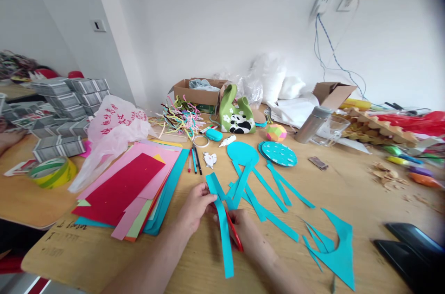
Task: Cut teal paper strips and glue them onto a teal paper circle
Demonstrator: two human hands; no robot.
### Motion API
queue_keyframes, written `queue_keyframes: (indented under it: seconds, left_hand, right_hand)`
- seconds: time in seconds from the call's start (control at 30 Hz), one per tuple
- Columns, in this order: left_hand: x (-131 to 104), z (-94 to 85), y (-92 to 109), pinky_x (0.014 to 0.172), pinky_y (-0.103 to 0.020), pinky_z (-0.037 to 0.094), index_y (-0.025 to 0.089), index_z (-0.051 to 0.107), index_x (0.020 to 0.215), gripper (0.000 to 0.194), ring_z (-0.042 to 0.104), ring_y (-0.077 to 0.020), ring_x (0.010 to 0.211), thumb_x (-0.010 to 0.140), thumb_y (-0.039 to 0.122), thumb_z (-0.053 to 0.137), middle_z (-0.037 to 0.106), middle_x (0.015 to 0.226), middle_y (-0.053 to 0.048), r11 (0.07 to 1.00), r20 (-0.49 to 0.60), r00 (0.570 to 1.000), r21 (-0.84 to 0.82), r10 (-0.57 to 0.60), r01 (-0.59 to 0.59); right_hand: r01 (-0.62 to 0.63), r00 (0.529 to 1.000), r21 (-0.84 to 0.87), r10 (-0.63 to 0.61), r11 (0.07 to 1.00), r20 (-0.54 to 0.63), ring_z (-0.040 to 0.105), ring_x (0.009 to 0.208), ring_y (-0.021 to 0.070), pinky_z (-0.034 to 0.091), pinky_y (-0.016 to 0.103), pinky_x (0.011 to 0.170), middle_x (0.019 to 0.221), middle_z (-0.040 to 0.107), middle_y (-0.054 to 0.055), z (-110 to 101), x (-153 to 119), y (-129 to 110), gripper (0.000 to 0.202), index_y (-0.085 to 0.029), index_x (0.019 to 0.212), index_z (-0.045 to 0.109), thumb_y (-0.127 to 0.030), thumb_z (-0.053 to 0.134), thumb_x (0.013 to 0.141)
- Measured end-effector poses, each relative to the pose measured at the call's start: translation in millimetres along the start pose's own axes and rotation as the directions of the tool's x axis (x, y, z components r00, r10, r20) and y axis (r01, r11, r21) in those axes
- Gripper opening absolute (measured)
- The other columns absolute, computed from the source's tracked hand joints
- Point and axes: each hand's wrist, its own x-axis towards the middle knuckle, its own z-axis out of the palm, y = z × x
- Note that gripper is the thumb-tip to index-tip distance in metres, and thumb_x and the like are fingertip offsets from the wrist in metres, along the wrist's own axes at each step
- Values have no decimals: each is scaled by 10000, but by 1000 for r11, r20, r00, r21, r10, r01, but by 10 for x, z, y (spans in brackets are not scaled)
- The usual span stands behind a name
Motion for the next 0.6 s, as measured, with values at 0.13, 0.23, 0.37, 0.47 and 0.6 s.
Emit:
queue_keyframes:
  seconds: [0.13, 0.23, 0.37, 0.47, 0.6]
  left_hand:
    - [0, 3, -4, 466, -235, 433, 154, 613, 845, 255, 567, -118, 488, 607, 206, 687, 690, 756, -27, 1000, 32, 999, 12, -10, 9]
    - [-9, 12, 12, 458, -238, 431, 155, 610, 853, 268, 560, -117, 473, 603, 212, 689, 683, 741, -23, 1000, 38, 999, 11, -18, 18]
    - [-20, 19, 32, 447, -248, 437, 155, 600, 850, 273, 561, -126, 476, 602, 226, 688, 678, 734, -27, 1000, 42, 999, 5, -23, 23]
    - [-21, 14, 31, 467, -252, 457, 155, 599, 828, 254, 586, -141, 527, 603, 236, 685, 682, 749, -36, 1000, 23, 1000, 17, -19, 19]
    - [-13, -3, 24, 477, -253, 470, 165, 598, 758, 199, 620, -173, 599, 646, 318, 660, 674, 698, -35, 997, -58, 998, 71, -20, 24]
  right_hand:
    - [-3, 1000, -25, 3, 1000, -20, 396, 371, 80, 280, 205, 367, 419, 456, -30, -17, 4, -9, 446, -192, 487, 426, -497, 645, 728]
    - [-1, 1000, -34, 0, 999, -21, 409, 388, 88, 299, 211, 387, 427, 468, -22, -16, 4, -10, 447, -187, 486, 437, -502, 646, 725]
    - [23, 999, -58, -26, 998, -43, 422, 424, 96, 302, 217, 409, 450, 487, -13, -14, 17, 12, 434, -174, 500, 477, -505, 646, 724]
    - [76, 995, -70, -81, 995, -59, 430, 475, 105, 297, 219, 425, 478, 481, -10, -20, 33, 41, 435, -166, 506, 491, -513, 648, 717]
    - [91, 994, -62, -94, 994, -48, 476, 513, 131, 314, 227, 436, 507, 506, 7, -25, 46, 81, 432, -156, 525, 526, -524, 625, 727]
